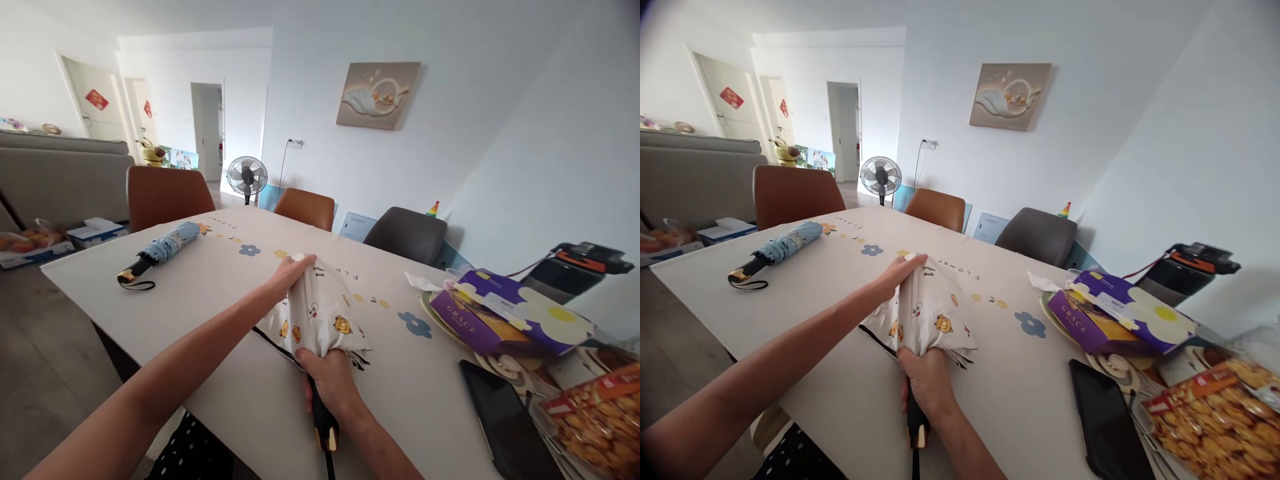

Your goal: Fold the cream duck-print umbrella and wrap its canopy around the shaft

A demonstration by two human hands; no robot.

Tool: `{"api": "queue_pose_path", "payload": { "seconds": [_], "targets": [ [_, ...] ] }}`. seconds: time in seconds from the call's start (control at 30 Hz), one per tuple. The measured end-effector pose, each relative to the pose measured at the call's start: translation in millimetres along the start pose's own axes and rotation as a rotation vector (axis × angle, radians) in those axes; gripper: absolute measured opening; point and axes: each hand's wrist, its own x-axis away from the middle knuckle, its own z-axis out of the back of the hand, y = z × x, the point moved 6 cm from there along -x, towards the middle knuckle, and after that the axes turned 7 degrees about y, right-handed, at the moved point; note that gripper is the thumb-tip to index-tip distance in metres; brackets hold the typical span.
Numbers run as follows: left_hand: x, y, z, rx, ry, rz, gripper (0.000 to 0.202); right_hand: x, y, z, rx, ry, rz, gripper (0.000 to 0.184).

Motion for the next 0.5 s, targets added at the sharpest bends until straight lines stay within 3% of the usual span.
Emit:
{"api": "queue_pose_path", "payload": {
  "seconds": [0.13,0.23,0.37,0.5],
  "targets": [
    [-14,-14,10.7,-0.164,-0.071,0.063,0.058,-2,3,2,0.046,0.023,-0.008,0.031],
    [-17,-16,11.7,-0.126,-0.079,-0.008,0.046,-5,5,2,0.05,0.016,-0.005,0.031],
    [-15,-10,10.9,-0.082,0.005,-0.125,0.029,-4,7,1,-0.037,-0.05,-0.056,0.022],
    [-12,-7,10.4,-0.056,0.038,-0.171,0.027,-1,8,-2,-0.125,-0.132,-0.104,0.022]
  ]
}}
